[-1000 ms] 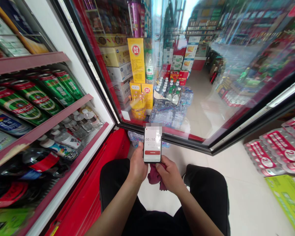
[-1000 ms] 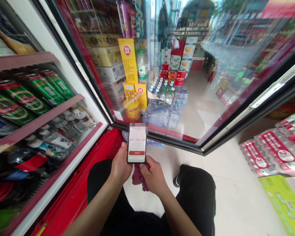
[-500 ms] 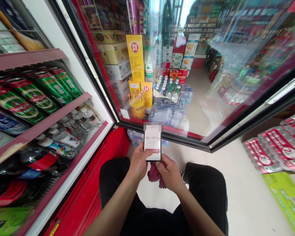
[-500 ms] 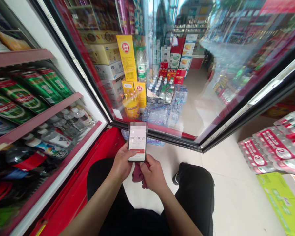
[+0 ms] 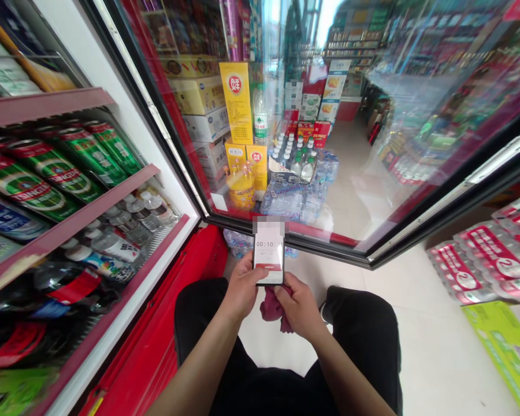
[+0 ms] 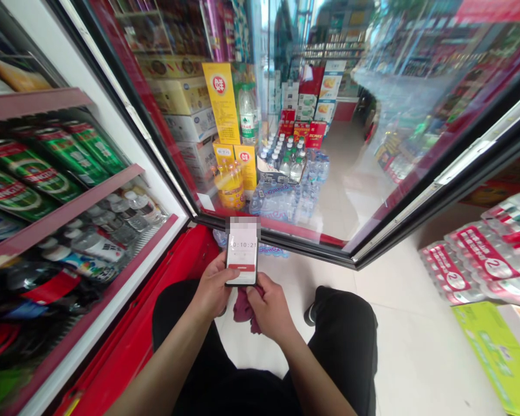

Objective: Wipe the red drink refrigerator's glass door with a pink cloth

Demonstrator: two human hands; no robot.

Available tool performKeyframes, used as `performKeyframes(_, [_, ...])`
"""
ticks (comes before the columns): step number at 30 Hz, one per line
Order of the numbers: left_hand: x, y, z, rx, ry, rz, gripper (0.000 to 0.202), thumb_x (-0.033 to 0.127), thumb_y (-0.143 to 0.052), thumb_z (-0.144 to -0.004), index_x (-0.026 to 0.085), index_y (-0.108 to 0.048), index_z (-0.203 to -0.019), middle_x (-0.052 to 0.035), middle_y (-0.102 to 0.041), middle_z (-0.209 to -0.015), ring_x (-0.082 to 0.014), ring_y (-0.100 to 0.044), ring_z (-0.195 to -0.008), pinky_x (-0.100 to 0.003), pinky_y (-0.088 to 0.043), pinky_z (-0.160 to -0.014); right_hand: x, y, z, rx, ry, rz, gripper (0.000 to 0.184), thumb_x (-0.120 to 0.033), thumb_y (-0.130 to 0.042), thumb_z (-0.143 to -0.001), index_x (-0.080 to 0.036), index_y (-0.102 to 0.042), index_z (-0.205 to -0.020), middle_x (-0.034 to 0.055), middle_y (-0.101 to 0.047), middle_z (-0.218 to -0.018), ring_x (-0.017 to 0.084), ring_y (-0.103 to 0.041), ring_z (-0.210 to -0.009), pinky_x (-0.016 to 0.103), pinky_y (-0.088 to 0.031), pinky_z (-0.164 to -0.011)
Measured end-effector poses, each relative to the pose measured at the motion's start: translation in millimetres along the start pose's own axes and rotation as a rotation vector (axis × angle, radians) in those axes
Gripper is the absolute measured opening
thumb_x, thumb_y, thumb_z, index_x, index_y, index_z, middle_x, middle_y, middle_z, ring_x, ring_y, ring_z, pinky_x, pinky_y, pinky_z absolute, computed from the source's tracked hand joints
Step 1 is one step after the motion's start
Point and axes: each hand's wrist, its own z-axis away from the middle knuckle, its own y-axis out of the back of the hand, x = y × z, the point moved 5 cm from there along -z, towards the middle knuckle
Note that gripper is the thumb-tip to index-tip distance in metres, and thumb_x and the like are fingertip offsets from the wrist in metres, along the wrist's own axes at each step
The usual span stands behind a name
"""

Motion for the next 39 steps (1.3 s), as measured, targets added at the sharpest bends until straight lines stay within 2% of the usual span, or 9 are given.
performKeyframes(6, [0.6,2.4,-1.2,0.001,0.006,0.009,0.045,0.019,-0.082,-0.061,0.016,-0.081,-0.106,-0.0076,-0.084,-0.094,-0.0235,-0.076,-0.081,-0.033,-0.056,-0.075,0.7,0.0,0.1,0.002,0.038,0.016,0.025,-0.037,-0.058,-0.100,-0.022,-0.075,-0.111,0.0025,-0.077,-0.087,0.019,-0.071,-0.075,0.033,-0.063,-0.072])
performKeyframes(10, [-1.6,3.9,-2.1,0.013,0.005,0.024,0.045,0.029,-0.088,-0.069,0.016,-0.080,-0.111,-0.0097,-0.084,-0.099,-0.0273,-0.079,-0.088,-0.036,-0.059,-0.081,1.8,-0.3,0.7,0.009,0.037,0.028,0.027,-0.038,-0.058,-0.100,-0.023,-0.076,-0.113,0.0035,-0.079,-0.090,0.020,-0.073,-0.079,0.035,-0.064,-0.075])
performKeyframes(12, [-2.9,4.0,-2.6,0.027,0.000,0.030,0.049,0.038,-0.091,-0.073,0.016,-0.079,-0.115,-0.0103,-0.084,-0.102,-0.0294,-0.080,-0.094,-0.040,-0.060,-0.087,2.2,-1.4,1.4,0.001,0.016,0.023,0.028,-0.040,-0.059,-0.100,-0.022,-0.075,-0.113,0.0036,-0.079,-0.088,0.020,-0.073,-0.076,0.033,-0.064,-0.068])
performKeyframes(15, [-4.5,4.4,-3.3,0.064,-0.011,0.035,0.053,0.048,-0.092,-0.075,0.017,-0.079,-0.115,-0.0110,-0.084,-0.105,-0.0306,-0.081,-0.100,-0.042,-0.061,-0.092,2.3,-4.0,3.4,-0.023,-0.041,-0.010,0.031,-0.045,-0.061,-0.098,-0.022,-0.072,-0.115,0.0032,-0.078,-0.084,0.018,-0.071,-0.062,0.027,-0.058,-0.050])
performKeyframes(17, [-5.1,5.4,-3.5,0.087,-0.014,0.039,0.053,0.048,-0.092,-0.075,0.017,-0.079,-0.115,-0.0111,-0.084,-0.106,-0.0308,-0.081,-0.101,-0.042,-0.061,-0.093,1.8,-6.0,4.9,-0.044,-0.075,-0.042,0.032,-0.046,-0.062,-0.098,-0.021,-0.071,-0.115,0.0016,-0.077,-0.080,0.015,-0.066,-0.051,0.024,-0.052,-0.041])
performKeyframes(20, [-5.4,7.1,-3.2,0.101,-0.009,0.047,0.050,0.040,-0.093,-0.071,0.016,-0.079,-0.114,-0.0106,-0.085,-0.103,-0.0319,-0.081,-0.101,-0.043,-0.061,-0.093,1.7,-8.2,6.1,-0.061,-0.106,-0.073,0.031,-0.047,-0.060,-0.099,-0.021,-0.069,-0.113,-0.0029,-0.072,-0.070,0.012,-0.057,-0.039,0.022,-0.044,-0.032])
performKeyframes(25, [-4.0,7.8,-2.0,0.093,-0.003,0.067,0.050,0.034,-0.088,-0.068,0.016,-0.079,-0.113,-0.0098,-0.085,-0.100,-0.0332,-0.081,-0.100,-0.044,-0.061,-0.092,1.0,-7.1,5.1,-0.024,-0.063,-0.044,0.026,-0.043,-0.061,-0.098,-0.021,-0.070,-0.109,-0.0015,-0.074,-0.073,0.013,-0.064,-0.046,0.021,-0.051,-0.038])
performKeyframes(31, [-2.9,6.7,-0.6,0.089,-0.005,0.070,0.048,0.032,-0.086,-0.070,0.015,-0.078,-0.114,-0.0101,-0.084,-0.102,-0.0322,-0.081,-0.098,-0.042,-0.061,-0.090,2.2,-9.0,6.6,-0.048,-0.106,-0.096,0.029,-0.044,-0.059,-0.099,-0.021,-0.068,-0.114,-0.0042,-0.071,-0.070,0.012,-0.058,-0.036,0.021,-0.043,-0.029])
performKeyframes(39, [-5.2,9.5,-1.6,0.121,-0.010,0.091,0.048,0.039,-0.084,-0.073,0.015,-0.076,-0.114,-0.0107,-0.084,-0.107,-0.0328,-0.079,-0.108,-0.042,-0.060,-0.095,2.6,-6.7,5.6,-0.030,-0.075,-0.052,0.025,-0.039,-0.058,-0.099,-0.021,-0.070,-0.111,-0.0010,-0.075,-0.076,0.012,-0.061,-0.042,0.020,-0.048,-0.035])
